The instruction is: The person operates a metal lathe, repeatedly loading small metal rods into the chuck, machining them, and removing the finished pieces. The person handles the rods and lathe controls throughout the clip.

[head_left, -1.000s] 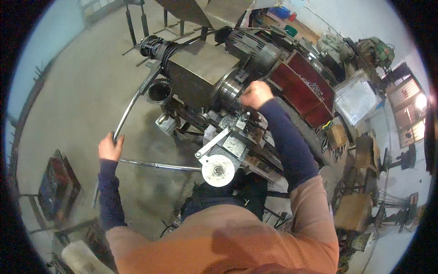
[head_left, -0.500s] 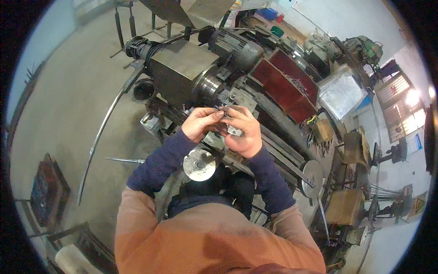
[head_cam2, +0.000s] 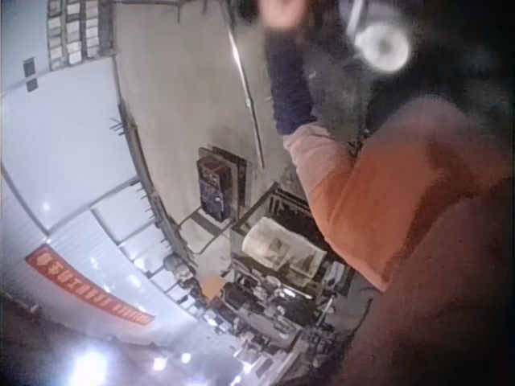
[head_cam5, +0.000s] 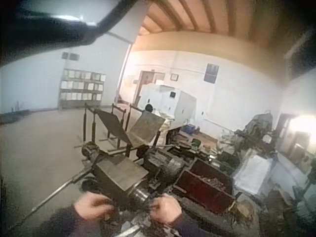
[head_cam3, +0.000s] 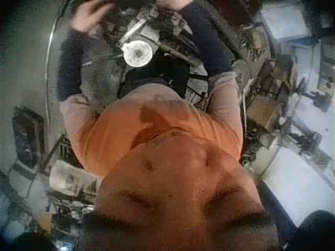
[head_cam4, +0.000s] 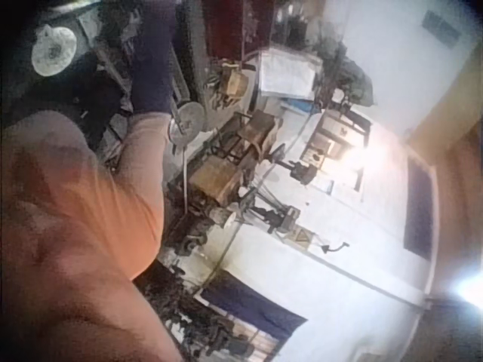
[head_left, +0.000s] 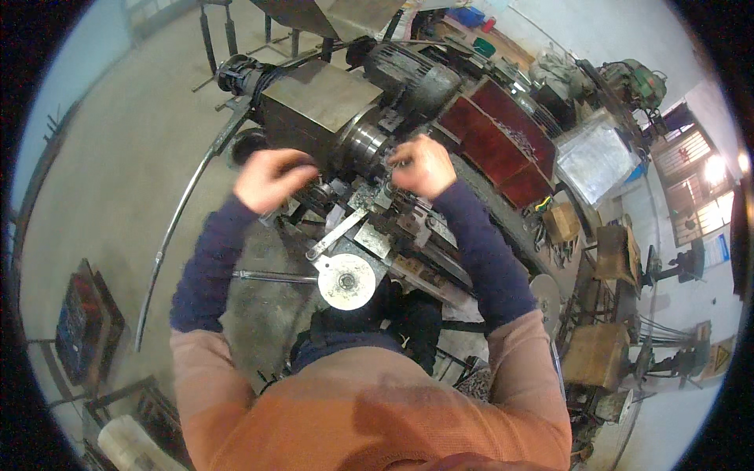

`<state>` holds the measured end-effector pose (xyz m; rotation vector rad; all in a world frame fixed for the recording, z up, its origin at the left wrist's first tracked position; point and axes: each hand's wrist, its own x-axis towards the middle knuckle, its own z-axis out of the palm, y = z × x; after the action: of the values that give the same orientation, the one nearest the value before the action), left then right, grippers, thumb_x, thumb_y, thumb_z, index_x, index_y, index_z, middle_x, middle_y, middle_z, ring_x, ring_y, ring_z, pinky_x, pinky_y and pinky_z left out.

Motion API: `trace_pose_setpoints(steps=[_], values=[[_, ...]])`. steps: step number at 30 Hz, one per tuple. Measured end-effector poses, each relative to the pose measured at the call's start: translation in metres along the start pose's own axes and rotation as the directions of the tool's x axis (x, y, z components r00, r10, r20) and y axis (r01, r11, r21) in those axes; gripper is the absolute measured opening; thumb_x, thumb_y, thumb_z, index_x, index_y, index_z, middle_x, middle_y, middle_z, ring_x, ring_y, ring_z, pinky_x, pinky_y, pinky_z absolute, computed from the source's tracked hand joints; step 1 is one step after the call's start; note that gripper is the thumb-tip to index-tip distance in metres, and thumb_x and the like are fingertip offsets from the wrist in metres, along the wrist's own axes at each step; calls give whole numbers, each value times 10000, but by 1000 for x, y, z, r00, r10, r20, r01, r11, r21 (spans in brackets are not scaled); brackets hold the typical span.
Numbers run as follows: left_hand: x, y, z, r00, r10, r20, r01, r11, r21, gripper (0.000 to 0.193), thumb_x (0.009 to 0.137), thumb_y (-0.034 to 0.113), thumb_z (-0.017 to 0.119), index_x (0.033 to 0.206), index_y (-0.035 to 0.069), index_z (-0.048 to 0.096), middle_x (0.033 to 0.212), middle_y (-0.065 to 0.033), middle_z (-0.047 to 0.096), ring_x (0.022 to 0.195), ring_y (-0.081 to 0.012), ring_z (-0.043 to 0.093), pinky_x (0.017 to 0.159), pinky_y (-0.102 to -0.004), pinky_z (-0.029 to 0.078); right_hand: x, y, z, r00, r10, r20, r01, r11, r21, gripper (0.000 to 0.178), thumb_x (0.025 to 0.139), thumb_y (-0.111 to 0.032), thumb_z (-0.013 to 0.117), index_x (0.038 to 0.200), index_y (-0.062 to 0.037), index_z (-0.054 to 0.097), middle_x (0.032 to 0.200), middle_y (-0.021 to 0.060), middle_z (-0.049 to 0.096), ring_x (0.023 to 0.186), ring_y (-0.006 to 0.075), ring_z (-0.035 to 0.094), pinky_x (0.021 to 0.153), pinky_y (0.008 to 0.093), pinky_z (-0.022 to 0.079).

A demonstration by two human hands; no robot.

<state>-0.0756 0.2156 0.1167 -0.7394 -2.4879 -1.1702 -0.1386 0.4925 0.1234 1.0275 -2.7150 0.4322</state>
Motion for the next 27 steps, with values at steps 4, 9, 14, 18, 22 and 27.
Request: trace_pose_setpoints(steps=[4, 9, 14, 18, 22, 27], values=[[-45, -64, -78, 958, -239, -155, 283, 869, 406, 299, 797, 267, 561, 931, 2, 605, 703, -164, 603, 635, -283, 591, 587, -357, 449, 41, 39, 43, 903, 363, 231, -351, 932, -93, 255, 575, -261, 603, 740, -90, 694, 702, 151, 631, 673, 294, 623, 680, 346, 498], [-142, -105, -137, 852, -433, -295, 506, 538, 674, 284, 791, 270, 564, 969, 53, 608, 734, -157, 623, 722, -322, 607, 639, -389, 473, 41, 48, 58, 918, 315, 242, -329, 944, 20, 280, 574, -261, 604, 775, -87, 693, 725, 140, 639, 682, 270, 631, 677, 328, 502], [-186, -112, -125, 712, -658, -246, 679, 557, 478, 342, 760, 338, 605, 940, 47, 596, 683, -168, 594, 679, -338, 587, 611, -413, 445, 48, 49, 64, 940, 242, 242, -252, 968, 9, 271, 558, -228, 598, 758, -69, 687, 712, 148, 631, 659, 278, 627, 654, 334, 500], [-190, -142, -99, 714, -627, -312, 643, 410, 647, 291, 740, 289, 614, 874, 39, 546, 718, -177, 589, 736, -334, 593, 637, -435, 458, 53, 43, 63, 947, 241, 211, -246, 969, -2, 274, 555, -216, 599, 742, -31, 675, 677, 172, 615, 625, 291, 619, 634, 338, 497], [-174, -174, -119, 689, -647, -327, 547, 168, 820, 180, 704, 183, 590, 846, 71, 594, 811, -155, 620, 773, -320, 604, 689, -429, 488, 49, 44, 65, 940, 289, 180, -299, 954, 33, 234, 537, -223, 632, 657, -23, 659, 646, 196, 599, 624, 343, 609, 665, 382, 506], [-145, -256, -208, 565, -699, -438, 600, -16, 800, 190, 724, 123, 552, 888, 105, 646, 905, -126, 633, 852, -295, 608, 713, -398, 496, 48, 33, 58, 955, 272, 119, -278, 960, 34, 206, 546, -210, 629, 630, -25, 661, 589, 190, 584, 575, 328, 602, 624, 375, 500]])
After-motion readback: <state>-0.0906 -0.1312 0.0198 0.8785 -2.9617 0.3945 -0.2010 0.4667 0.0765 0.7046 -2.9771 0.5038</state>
